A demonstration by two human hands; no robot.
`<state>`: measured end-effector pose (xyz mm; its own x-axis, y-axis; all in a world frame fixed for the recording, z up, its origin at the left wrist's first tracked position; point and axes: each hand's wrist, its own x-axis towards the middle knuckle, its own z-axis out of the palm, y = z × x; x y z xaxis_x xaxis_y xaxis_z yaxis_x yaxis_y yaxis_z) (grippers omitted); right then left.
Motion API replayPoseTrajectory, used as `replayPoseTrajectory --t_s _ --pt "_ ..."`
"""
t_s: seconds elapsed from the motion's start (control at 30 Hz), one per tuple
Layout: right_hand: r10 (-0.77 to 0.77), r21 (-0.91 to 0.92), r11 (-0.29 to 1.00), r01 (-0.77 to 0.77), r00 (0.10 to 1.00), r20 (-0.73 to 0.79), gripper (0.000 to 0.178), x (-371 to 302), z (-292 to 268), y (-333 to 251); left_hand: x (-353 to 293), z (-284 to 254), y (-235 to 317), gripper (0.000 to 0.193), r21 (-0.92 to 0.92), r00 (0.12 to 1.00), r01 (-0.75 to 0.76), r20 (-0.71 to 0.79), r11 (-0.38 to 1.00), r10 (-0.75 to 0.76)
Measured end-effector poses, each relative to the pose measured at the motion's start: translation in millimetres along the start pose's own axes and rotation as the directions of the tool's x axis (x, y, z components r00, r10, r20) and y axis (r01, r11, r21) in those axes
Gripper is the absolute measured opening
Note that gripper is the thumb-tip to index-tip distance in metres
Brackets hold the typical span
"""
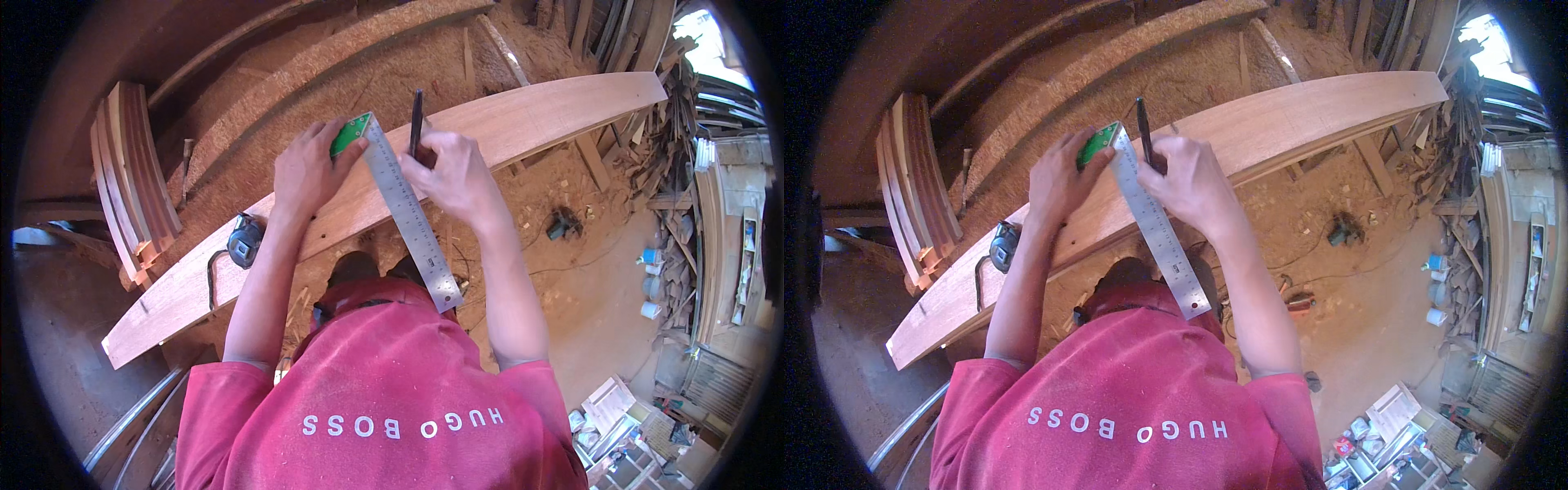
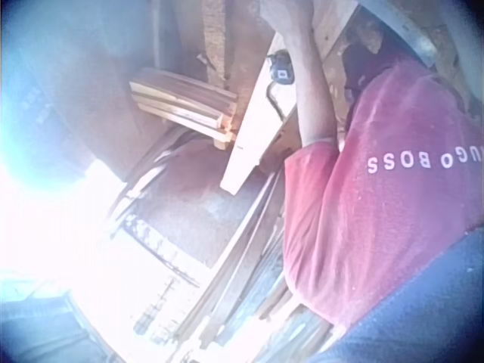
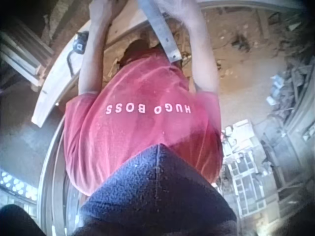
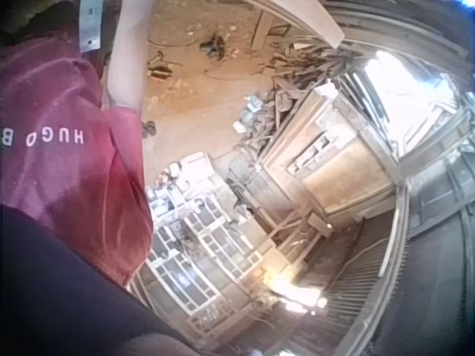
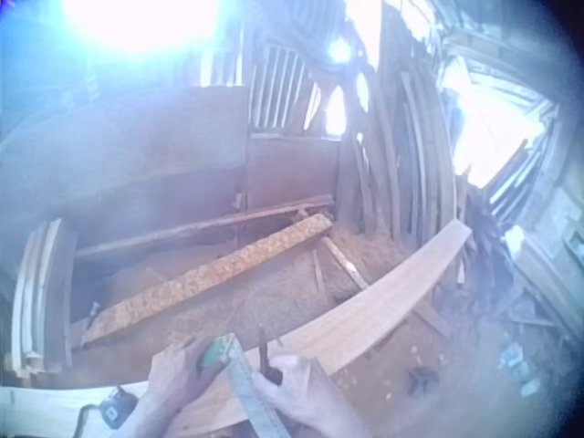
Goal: The person measures and marks a curved wooden board using a tape measure, a speed square, and a pencil.
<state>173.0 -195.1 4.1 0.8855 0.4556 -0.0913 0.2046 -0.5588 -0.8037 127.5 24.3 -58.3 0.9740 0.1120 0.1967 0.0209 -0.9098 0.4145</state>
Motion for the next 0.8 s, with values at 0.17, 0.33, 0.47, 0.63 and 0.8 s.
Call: replayPoseTrajectory --t_s 0.17,0.33,0.47,0.63,0.8 --pt "-0.197 0.042 0.978 0.202 0.976 -0.096 0.017 -21 8 10 -2 0 -3 0.052 -0.006 1.000 0.014 -0.017 1.000 -0.014" --pt "-0.164 -0.029 0.986 0.162 0.984 -0.072 0.009 -102 -11 16 -6 -3 -4 0.057 -0.032 0.999 0.035 0.039 0.999 -0.034" --pt "0.164 0.201 0.973 -0.115 0.954 -0.250 0.011 -113 -11 20 -11 -7 -7 0.056 -0.025 0.999 0.027 0.024 0.999 -0.026" --pt "0.114 0.323 0.946 0.000 0.936 -0.332 0.015 -99 12 20 -30 -22 -29 0.049 0.047 0.998 0.067 -0.004 0.997 -0.066" --pt "0.011 0.361 0.925 0.117 0.942 -0.334 0.017 -82 33 23 -32 -29 -33 0.054 0.027 0.996 0.083 0.040 0.996 -0.084"
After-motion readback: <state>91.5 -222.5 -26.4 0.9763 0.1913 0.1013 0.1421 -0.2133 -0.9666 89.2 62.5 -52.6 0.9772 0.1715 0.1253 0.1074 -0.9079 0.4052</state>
